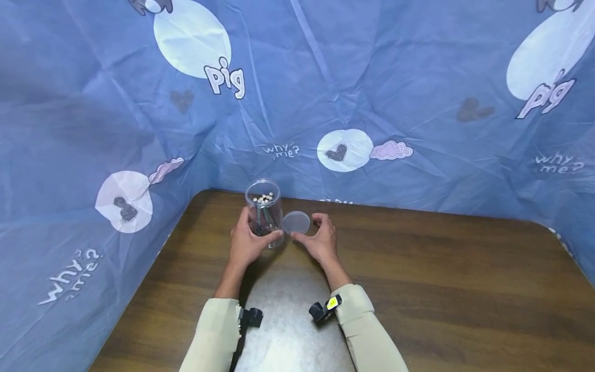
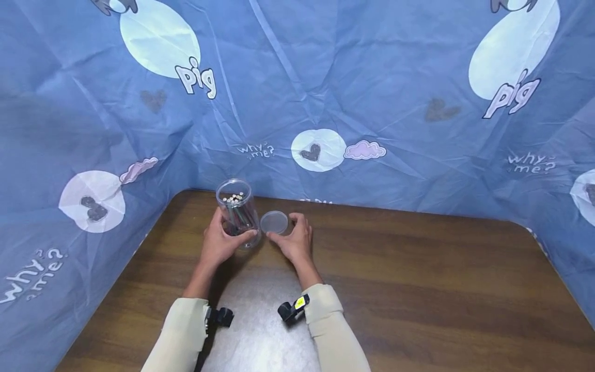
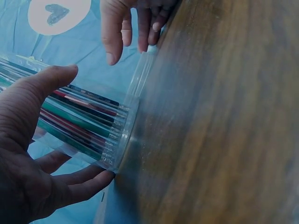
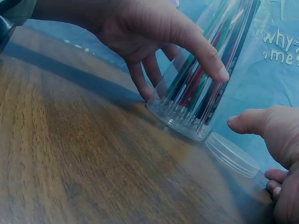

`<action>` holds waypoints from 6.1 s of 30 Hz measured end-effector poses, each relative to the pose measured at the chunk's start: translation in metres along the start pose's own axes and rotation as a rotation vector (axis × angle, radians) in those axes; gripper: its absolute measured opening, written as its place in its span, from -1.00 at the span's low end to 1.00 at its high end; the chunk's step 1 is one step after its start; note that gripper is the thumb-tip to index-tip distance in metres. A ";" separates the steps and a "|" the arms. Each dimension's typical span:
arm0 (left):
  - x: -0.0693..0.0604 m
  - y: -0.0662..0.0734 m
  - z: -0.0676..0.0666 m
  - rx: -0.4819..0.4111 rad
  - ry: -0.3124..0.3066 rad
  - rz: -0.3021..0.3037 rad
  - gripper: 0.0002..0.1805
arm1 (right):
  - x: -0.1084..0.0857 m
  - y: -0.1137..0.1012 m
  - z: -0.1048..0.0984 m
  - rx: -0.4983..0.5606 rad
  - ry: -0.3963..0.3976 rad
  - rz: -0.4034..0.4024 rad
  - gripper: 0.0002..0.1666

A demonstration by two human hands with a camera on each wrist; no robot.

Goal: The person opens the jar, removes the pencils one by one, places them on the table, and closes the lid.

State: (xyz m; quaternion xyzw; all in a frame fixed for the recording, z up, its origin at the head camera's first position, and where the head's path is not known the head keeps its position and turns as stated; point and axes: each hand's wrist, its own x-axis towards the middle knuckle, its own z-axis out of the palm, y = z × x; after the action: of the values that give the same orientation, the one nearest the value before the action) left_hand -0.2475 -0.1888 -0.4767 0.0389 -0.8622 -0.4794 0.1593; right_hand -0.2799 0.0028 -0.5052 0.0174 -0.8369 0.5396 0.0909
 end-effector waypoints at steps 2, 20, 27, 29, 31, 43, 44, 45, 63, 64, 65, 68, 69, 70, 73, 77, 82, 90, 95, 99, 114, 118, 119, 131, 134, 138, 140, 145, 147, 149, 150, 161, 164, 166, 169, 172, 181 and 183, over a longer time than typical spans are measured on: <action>0.000 0.000 0.000 0.002 -0.001 0.007 -0.18 | 0.001 0.000 0.000 0.004 0.003 0.000 -0.18; -0.005 0.000 0.004 -0.020 0.019 0.030 -0.18 | -0.006 0.003 -0.003 0.032 0.003 -0.016 -0.26; -0.001 0.002 0.002 -0.014 0.029 0.021 -0.20 | -0.002 0.000 -0.003 0.037 -0.004 -0.036 -0.27; -0.002 0.001 0.001 -0.011 0.029 0.017 -0.19 | -0.003 0.001 -0.002 0.037 -0.007 -0.042 -0.27; -0.003 0.000 0.001 -0.007 0.031 0.016 -0.19 | -0.003 0.002 -0.001 0.042 -0.007 -0.045 -0.28; -0.002 0.001 0.002 -0.002 0.023 0.009 -0.15 | 0.000 0.002 -0.001 0.211 0.031 -0.037 -0.38; -0.001 0.001 0.002 -0.005 0.023 0.013 -0.15 | 0.001 0.002 -0.001 0.227 0.030 -0.030 -0.39; -0.001 0.001 0.002 -0.008 0.023 0.016 -0.14 | 0.002 0.002 -0.002 0.241 0.028 -0.022 -0.39; -0.001 0.001 0.001 -0.007 0.019 0.015 -0.14 | -0.002 -0.055 -0.019 0.393 0.053 -0.239 -0.62; -0.001 0.001 0.002 -0.004 0.019 0.018 -0.13 | -0.002 -0.059 -0.020 0.397 0.048 -0.255 -0.62; -0.001 0.001 0.002 -0.005 0.021 0.019 -0.12 | -0.002 -0.064 -0.021 0.397 0.042 -0.269 -0.62; -0.001 0.000 0.002 -0.004 0.032 0.026 -0.11 | -0.002 -0.077 -0.025 0.384 0.015 -0.307 -0.63; -0.001 0.000 0.002 -0.006 0.036 0.027 -0.12 | -0.001 -0.081 -0.026 0.368 0.005 -0.314 -0.64; -0.001 0.000 0.002 -0.007 0.038 0.027 -0.12 | -0.001 -0.086 -0.027 0.351 -0.005 -0.318 -0.65; 0.000 0.000 0.003 -0.010 0.035 0.024 -0.12 | 0.000 -0.098 -0.030 0.289 -0.037 -0.330 -0.67; 0.000 0.000 0.003 -0.009 0.024 0.012 -0.12 | 0.003 -0.110 -0.031 0.164 -0.071 -0.369 -0.68; 0.000 0.000 0.002 -0.005 0.018 0.011 -0.12 | 0.006 -0.118 -0.029 0.012 -0.125 -0.451 -0.66; 0.000 0.002 0.002 -0.009 0.008 -0.001 -0.15 | 0.007 -0.120 -0.025 -0.096 -0.145 -0.492 -0.64; 0.000 0.001 0.003 -0.029 0.011 0.015 -0.13 | 0.007 -0.123 -0.024 -0.172 -0.143 -0.494 -0.64; -0.001 0.001 0.002 -0.032 0.012 0.016 -0.12 | 0.007 -0.124 -0.023 -0.209 -0.151 -0.498 -0.67; -0.001 -0.001 0.002 -0.014 0.011 0.016 -0.08 | 0.008 -0.120 -0.023 -0.151 -0.201 -0.491 -0.77; -0.001 -0.001 0.002 -0.020 0.007 0.015 -0.10 | 0.008 -0.119 -0.023 -0.130 -0.229 -0.499 -0.81; -0.001 0.000 0.002 -0.020 0.006 0.013 -0.10 | 0.008 -0.119 -0.023 -0.122 -0.236 -0.499 -0.82; -0.002 0.001 0.001 -0.014 -0.012 -0.005 -0.12 | 0.007 -0.118 -0.020 -0.063 -0.240 -0.494 -0.85; -0.001 0.000 0.001 -0.012 -0.011 -0.004 -0.12 | 0.007 -0.119 -0.020 -0.053 -0.231 -0.499 -0.85; -0.001 -0.001 0.001 -0.015 -0.014 0.000 -0.12 | 0.007 -0.120 -0.018 -0.041 -0.212 -0.518 -0.85; -0.001 -0.001 0.001 -0.019 -0.016 0.004 -0.12 | 0.007 -0.121 -0.018 -0.032 -0.193 -0.532 -0.85; -0.001 -0.002 0.002 -0.027 -0.018 0.005 -0.12 | 0.007 -0.124 -0.018 0.003 -0.139 -0.587 -0.83; -0.001 -0.002 0.002 -0.028 -0.016 0.005 -0.11 | 0.007 -0.126 -0.018 0.013 -0.123 -0.619 -0.82; -0.001 -0.003 0.003 -0.028 -0.013 0.005 -0.11 | 0.008 -0.128 -0.019 0.019 -0.109 -0.646 -0.80; -0.001 -0.003 0.003 -0.028 -0.011 0.005 -0.10 | 0.008 -0.129 -0.019 0.026 -0.105 -0.660 -0.80; 0.001 -0.005 0.002 -0.022 -0.001 0.024 -0.10 | 0.005 -0.138 -0.015 0.204 -0.100 -0.698 -0.86; 0.001 -0.004 0.002 -0.022 -0.005 0.025 -0.09 | 0.005 -0.140 -0.014 0.266 -0.088 -0.717 -0.87; 0.001 -0.003 0.002 -0.026 -0.007 0.025 -0.08 | 0.004 -0.142 -0.014 0.307 -0.082 -0.726 -0.87; 0.001 -0.002 0.003 -0.034 -0.007 0.030 -0.09 | 0.005 -0.144 -0.014 0.363 -0.075 -0.745 -0.88; 0.001 -0.002 0.003 -0.036 -0.001 0.033 -0.10 | 0.006 -0.145 -0.014 0.363 -0.065 -0.767 -0.89; 0.000 -0.004 0.003 -0.027 0.000 0.020 -0.11 | 0.004 -0.147 -0.012 0.291 -0.003 -0.835 -0.70; 0.000 -0.004 0.003 -0.026 -0.002 0.020 -0.11 | 0.004 -0.148 -0.013 0.285 0.004 -0.841 -0.58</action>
State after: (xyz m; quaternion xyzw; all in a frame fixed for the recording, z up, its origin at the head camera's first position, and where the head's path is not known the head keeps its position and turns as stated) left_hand -0.2489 -0.1883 -0.4812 0.0275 -0.8564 -0.4888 0.1638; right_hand -0.2635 -0.0469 -0.3661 0.3676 -0.6739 0.5658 0.3008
